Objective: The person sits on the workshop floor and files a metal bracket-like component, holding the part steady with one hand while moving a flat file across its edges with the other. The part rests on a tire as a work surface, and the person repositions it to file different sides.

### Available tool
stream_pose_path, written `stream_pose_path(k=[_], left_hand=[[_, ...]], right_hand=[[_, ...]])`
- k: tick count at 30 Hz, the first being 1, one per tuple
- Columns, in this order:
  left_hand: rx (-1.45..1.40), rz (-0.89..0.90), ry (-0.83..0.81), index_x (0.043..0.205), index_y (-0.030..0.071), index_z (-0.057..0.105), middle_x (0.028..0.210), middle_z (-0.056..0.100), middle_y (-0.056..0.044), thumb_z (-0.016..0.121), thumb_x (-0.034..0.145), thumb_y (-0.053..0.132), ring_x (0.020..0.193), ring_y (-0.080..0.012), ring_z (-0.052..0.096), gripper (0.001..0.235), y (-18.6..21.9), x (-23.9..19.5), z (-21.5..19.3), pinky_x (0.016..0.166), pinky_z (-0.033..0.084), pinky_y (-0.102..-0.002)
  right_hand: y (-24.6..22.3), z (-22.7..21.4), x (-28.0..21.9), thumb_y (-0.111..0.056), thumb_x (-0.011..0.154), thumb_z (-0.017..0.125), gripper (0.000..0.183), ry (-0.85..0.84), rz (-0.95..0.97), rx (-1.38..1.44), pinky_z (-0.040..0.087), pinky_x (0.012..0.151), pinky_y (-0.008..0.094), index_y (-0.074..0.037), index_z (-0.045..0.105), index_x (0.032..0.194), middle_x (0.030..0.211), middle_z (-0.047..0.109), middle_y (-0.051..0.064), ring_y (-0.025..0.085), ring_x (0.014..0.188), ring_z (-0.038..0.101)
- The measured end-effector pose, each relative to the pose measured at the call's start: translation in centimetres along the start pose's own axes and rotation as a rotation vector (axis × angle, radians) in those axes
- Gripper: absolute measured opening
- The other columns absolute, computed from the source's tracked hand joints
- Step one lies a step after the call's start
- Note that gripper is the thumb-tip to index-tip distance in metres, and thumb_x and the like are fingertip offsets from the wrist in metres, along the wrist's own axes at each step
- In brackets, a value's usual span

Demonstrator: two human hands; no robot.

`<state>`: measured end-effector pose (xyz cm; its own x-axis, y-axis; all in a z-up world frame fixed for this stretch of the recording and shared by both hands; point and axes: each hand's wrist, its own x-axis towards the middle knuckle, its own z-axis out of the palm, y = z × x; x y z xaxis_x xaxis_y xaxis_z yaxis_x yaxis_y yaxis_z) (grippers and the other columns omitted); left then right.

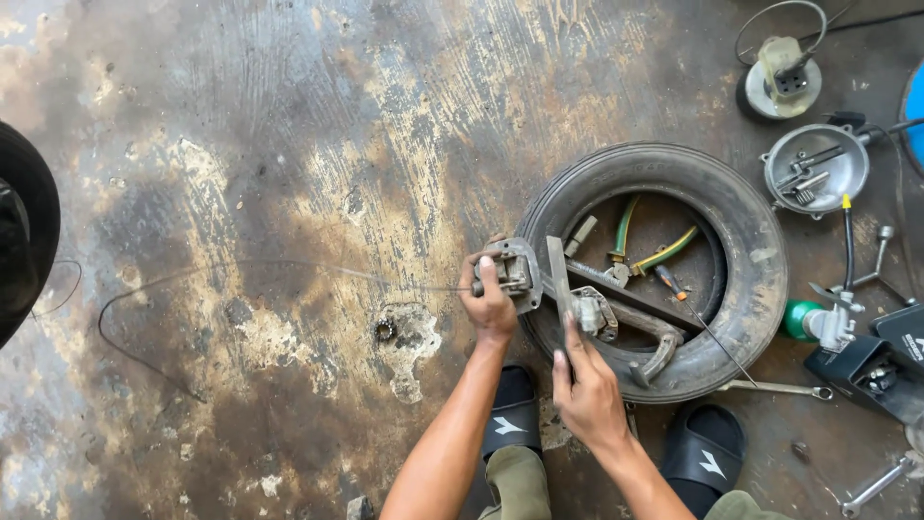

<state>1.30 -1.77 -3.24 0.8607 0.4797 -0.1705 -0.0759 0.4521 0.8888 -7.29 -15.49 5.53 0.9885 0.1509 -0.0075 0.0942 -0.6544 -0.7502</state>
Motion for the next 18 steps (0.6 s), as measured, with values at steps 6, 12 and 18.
stream_pose_path(k=[6, 12, 18], left_hand=[[0.03, 0.08, -0.077, 0.103, 0.008, 0.062, 0.136, 0.063, -0.022, 0.047, 0.105, 0.026, 0.117, -0.0303, 0.066, 0.023, 4.2, -0.6, 2.0, 0.093, 0.062, -0.04], [-0.009, 0.09, -0.117, 0.106, 0.011, 0.06, 0.136, 0.063, -0.019, 0.04, 0.107, 0.024, 0.126, -0.0292, 0.061, 0.025, 6.6, -1.2, 2.0, 0.108, 0.053, -0.043], [0.055, 0.115, -0.125, 0.104, 0.012, 0.059, 0.137, 0.063, -0.019, 0.037, 0.108, 0.029, 0.129, -0.0328, 0.059, 0.027, 7.0, -1.4, 1.7, 0.109, 0.052, -0.047]], right_hand=[[-0.7, -0.6, 0.1, -0.001, 0.089, 0.06, 0.061, 0.06, 0.034, 0.044, 0.059, 0.08, 0.036, 0.004, 0.046, 0.148, 0.133, 0.067, 0.027, 0.035, 0.104, 0.074], [-0.9, -0.7, -0.2, -0.002, 0.089, 0.061, 0.06, 0.083, 0.056, 0.026, 0.058, 0.085, 0.036, 0.005, 0.049, 0.146, 0.136, 0.065, 0.026, 0.035, 0.112, 0.072], [-0.2, -0.1, -1.0, -0.006, 0.088, 0.063, 0.061, 0.064, 0.116, 0.024, 0.06, 0.074, 0.037, 0.003, 0.05, 0.147, 0.13, 0.068, 0.026, 0.032, 0.096, 0.076]])
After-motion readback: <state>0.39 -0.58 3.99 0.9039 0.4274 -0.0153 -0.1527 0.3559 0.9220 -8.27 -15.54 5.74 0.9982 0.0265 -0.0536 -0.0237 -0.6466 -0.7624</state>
